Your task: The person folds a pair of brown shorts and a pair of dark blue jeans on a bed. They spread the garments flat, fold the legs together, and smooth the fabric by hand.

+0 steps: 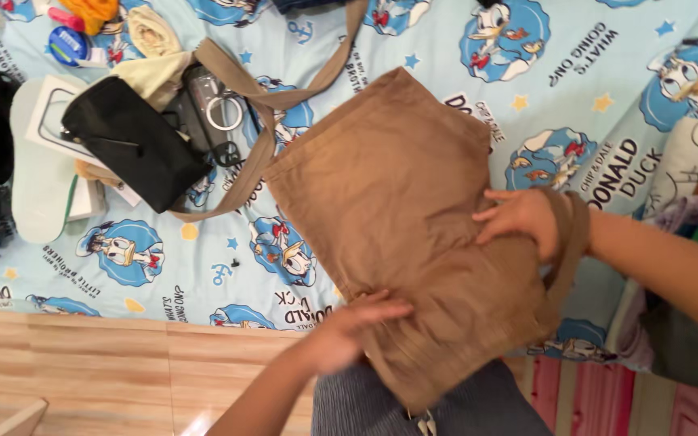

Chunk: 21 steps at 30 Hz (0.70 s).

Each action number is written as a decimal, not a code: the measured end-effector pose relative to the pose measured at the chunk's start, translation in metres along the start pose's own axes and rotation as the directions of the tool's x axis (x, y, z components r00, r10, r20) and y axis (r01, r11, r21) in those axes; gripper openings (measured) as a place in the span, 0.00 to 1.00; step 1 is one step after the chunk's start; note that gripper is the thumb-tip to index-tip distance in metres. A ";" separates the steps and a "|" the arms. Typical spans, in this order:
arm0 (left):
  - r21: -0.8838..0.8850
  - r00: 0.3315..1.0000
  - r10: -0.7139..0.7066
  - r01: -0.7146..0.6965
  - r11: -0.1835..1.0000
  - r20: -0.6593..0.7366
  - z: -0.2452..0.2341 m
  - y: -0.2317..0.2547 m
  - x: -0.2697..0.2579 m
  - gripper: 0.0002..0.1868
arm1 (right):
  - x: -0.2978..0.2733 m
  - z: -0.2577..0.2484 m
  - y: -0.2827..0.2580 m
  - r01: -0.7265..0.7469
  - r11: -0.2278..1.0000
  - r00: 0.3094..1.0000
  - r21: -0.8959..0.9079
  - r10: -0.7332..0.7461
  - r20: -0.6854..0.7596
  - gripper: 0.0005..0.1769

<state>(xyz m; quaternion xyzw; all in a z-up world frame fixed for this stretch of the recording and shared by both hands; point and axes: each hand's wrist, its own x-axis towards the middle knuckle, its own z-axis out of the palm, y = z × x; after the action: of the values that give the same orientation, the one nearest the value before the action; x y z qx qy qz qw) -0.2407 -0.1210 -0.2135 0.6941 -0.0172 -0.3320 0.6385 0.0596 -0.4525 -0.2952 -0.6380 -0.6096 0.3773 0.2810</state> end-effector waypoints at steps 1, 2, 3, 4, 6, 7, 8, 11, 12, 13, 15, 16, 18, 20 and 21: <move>-0.322 0.998 -0.036 0.018 0.947 -0.051 -0.012 -0.011 -0.001 0.36 | 0.001 0.000 0.011 -0.146 0.983 0.988 0.108 0.139 0.066 0.34; -0.611 0.992 -0.084 0.013 0.792 -0.089 -0.025 -0.022 0.000 0.34 | 0.008 0.002 0.023 -0.343 0.927 0.938 0.148 0.347 -0.001 0.23; -0.732 0.961 -0.175 -0.041 0.680 -0.216 -0.035 -0.032 -0.002 0.32 | 0.018 0.005 0.032 -0.522 0.830 0.838 0.199 0.542 -0.060 0.13; -0.824 0.905 -0.282 -0.118 0.555 -0.319 -0.043 -0.039 -0.002 0.34 | 0.024 0.007 0.035 -0.571 0.779 0.769 0.258 0.618 -0.164 0.11; -0.885 0.832 -0.362 -0.290 0.363 -0.421 -0.048 -0.048 0.009 0.34 | 0.048 0.007 0.030 -0.517 0.764 0.645 0.386 0.644 -0.412 0.13; -0.886 0.790 -0.404 -0.381 0.265 -0.461 -0.051 -0.050 0.016 0.34 | 0.063 0.007 0.022 -0.423 0.800 0.579 0.425 0.599 -0.553 0.15; -0.855 0.749 -0.443 -0.320 0.408 -0.492 -0.051 -0.050 0.023 0.32 | 0.074 0.005 0.011 -0.478 0.757 0.553 0.445 0.653 -0.517 0.16; -0.693 0.606 -0.493 -0.139 0.708 -0.624 -0.033 -0.047 0.043 0.26 | 0.083 0.016 -0.028 -0.606 0.648 0.457 0.461 0.758 -0.465 0.17; -0.633 0.554 -0.476 -0.124 0.764 -0.683 -0.025 -0.048 0.047 0.25 | 0.082 0.022 -0.036 -0.628 0.640 0.426 0.443 0.758 -0.493 0.17; -0.565 0.500 -0.447 -0.107 0.818 -0.741 -0.022 -0.051 0.050 0.24 | 0.082 0.031 -0.041 -0.646 0.636 0.395 0.423 0.752 -0.527 0.18; -0.551 0.487 -0.422 -0.156 0.820 -0.765 -0.014 -0.056 0.046 0.22 | 0.072 0.049 -0.052 -0.537 0.785 0.409 0.309 0.563 -0.718 0.20; -0.540 0.479 -0.406 -0.182 0.822 -0.778 -0.011 -0.057 0.042 0.22 | 0.067 0.060 -0.059 -0.581 0.746 0.371 0.326 0.599 -0.709 0.20; -0.530 0.417 -0.458 -0.070 0.845 -0.785 -0.002 -0.051 0.035 0.22 | 0.059 0.077 -0.078 -0.635 0.675 0.301 0.376 0.665 -0.684 0.21; -0.502 0.337 -0.477 0.014 0.865 -0.812 0.000 -0.036 0.033 0.24 | 0.061 0.084 -0.096 -0.649 0.617 0.241 0.445 0.721 -0.649 0.20; -0.479 0.288 -0.470 0.044 0.877 -0.834 -0.001 -0.026 0.033 0.25 | 0.065 0.080 -0.099 -0.654 0.602 0.216 0.459 0.729 -0.649 0.19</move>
<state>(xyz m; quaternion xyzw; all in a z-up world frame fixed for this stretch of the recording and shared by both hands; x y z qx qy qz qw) -0.2253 -0.1304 -0.2518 0.6165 0.5286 0.0307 0.5827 -0.0647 -0.3865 -0.2677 -0.9220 -0.0510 0.1629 0.3475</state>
